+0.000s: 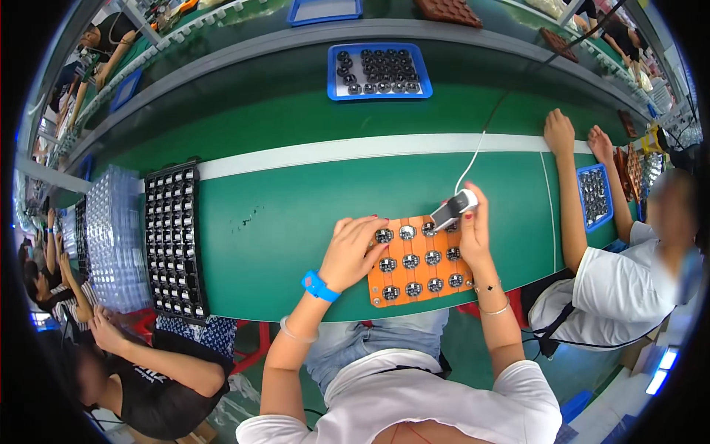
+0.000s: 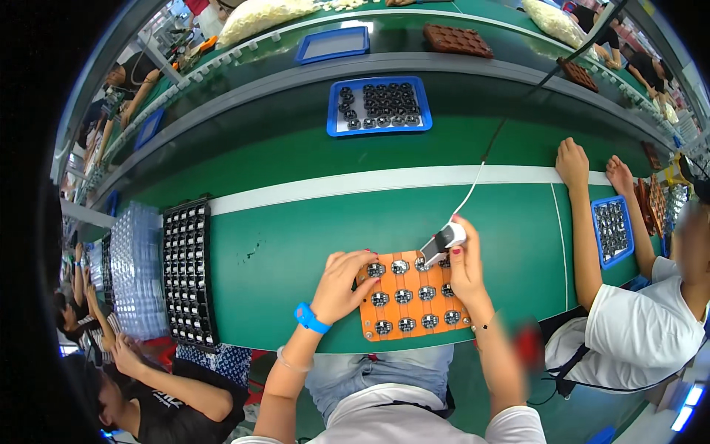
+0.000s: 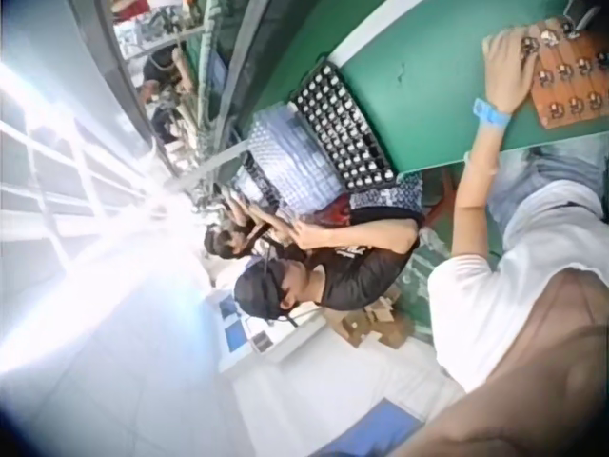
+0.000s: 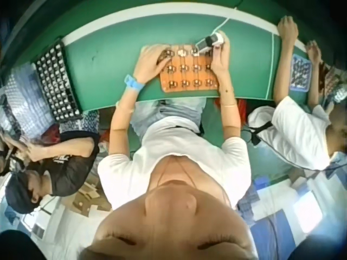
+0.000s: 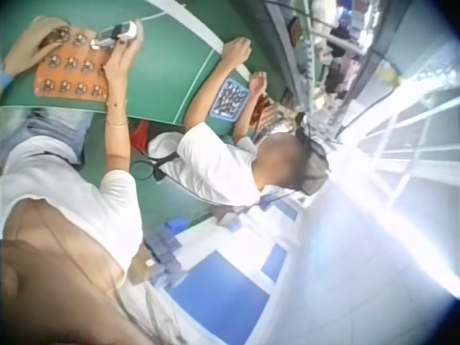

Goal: Inspecting small electronic components with a handheld testing tool and moving them from a tray to a board.

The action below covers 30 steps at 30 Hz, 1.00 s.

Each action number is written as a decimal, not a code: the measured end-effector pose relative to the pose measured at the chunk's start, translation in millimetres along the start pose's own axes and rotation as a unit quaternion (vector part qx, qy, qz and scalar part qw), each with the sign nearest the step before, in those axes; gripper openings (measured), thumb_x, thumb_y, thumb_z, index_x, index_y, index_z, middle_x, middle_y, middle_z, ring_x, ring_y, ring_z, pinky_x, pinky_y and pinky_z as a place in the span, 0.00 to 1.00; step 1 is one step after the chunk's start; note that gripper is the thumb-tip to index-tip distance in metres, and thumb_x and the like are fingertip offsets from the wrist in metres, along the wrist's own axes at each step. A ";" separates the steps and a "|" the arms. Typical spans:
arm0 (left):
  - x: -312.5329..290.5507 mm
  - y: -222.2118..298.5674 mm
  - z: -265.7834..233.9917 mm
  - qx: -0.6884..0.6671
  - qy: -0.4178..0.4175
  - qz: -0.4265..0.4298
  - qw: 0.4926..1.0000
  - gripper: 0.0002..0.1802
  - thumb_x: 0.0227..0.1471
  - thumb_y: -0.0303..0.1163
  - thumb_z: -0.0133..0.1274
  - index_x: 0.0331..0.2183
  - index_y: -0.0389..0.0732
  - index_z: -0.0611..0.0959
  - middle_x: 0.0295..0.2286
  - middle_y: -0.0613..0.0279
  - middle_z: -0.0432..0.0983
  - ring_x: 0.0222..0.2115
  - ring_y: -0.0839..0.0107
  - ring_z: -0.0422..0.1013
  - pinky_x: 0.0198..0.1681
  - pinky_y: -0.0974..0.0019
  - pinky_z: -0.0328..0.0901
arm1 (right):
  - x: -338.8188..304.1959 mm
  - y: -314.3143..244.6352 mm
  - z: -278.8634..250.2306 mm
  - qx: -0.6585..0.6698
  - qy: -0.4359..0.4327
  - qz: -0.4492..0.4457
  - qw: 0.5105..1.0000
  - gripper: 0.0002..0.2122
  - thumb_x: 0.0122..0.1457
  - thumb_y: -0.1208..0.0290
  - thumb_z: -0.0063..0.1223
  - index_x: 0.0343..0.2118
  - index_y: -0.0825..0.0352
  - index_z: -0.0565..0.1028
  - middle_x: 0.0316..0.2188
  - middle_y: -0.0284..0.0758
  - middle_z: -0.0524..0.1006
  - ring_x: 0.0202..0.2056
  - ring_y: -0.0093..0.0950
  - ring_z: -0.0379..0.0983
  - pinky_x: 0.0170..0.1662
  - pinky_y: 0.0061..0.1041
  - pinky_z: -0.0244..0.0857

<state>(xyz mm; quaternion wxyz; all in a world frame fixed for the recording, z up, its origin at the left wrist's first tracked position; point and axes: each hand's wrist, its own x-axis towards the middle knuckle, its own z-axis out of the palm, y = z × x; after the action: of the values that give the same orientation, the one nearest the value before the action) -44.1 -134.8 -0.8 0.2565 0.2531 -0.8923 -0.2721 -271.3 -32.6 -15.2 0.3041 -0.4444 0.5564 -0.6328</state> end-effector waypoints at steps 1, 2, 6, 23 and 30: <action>-0.1 1.8 -0.1 -0.043 0.002 -0.027 0.999 0.22 0.45 0.28 0.61 0.45 0.41 0.76 0.39 0.59 0.78 0.45 0.61 0.71 0.46 0.61 0.64 | 0.0 -9.1 3.5 0.047 -0.004 0.021 0.999 0.22 0.67 0.65 0.37 0.60 0.70 0.54 0.46 0.38 0.69 0.47 0.27 0.69 0.52 0.24 0.61; -0.1 6.7 -1.3 -0.086 0.001 -0.053 0.995 0.23 0.45 0.28 0.61 0.45 0.40 0.75 0.39 0.58 0.78 0.44 0.60 0.71 0.46 0.61 0.64 | -2.0 -18.2 7.6 0.095 -0.004 0.044 0.995 0.23 0.67 0.66 0.38 0.61 0.70 0.53 0.47 0.38 0.69 0.48 0.28 0.67 0.54 0.24 0.60; 6.2 26.7 -8.6 -0.138 0.008 -0.065 0.988 0.26 0.46 0.27 0.61 0.48 0.39 0.73 0.39 0.57 0.78 0.43 0.58 0.72 0.46 0.61 0.66 | -12.4 -39.1 26.3 -0.160 -0.080 -0.032 0.983 0.24 0.64 0.75 0.40 0.63 0.71 0.52 0.50 0.43 0.68 0.49 0.31 0.67 0.54 0.26 0.59; 5.7 11.9 -6.0 0.040 -0.048 -0.028 0.998 0.31 0.44 0.35 0.61 0.51 0.44 0.71 0.39 0.57 0.74 0.44 0.61 0.67 0.49 0.58 0.57 | -26.0 -28.9 27.4 0.024 0.017 0.028 0.999 0.25 0.58 0.83 0.48 0.57 0.66 0.54 0.45 0.40 0.70 0.49 0.31 0.69 0.54 0.31 0.63; 23.2 14.8 14.2 0.044 -0.015 0.035 0.998 0.30 0.44 0.37 0.62 0.50 0.44 0.72 0.35 0.60 0.75 0.42 0.62 0.67 0.49 0.59 0.57 | -24.4 -18.8 21.9 -0.061 -0.047 0.026 0.997 0.20 0.56 0.85 0.49 0.52 0.68 0.64 0.44 0.39 0.73 0.47 0.27 0.71 0.49 0.25 0.66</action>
<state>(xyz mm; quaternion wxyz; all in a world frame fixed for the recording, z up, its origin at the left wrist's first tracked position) -74.3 -132.8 5.5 0.2407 0.2290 -0.9153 -0.2276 -239.3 -16.9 -2.6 0.3190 -0.4766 0.5905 -0.5678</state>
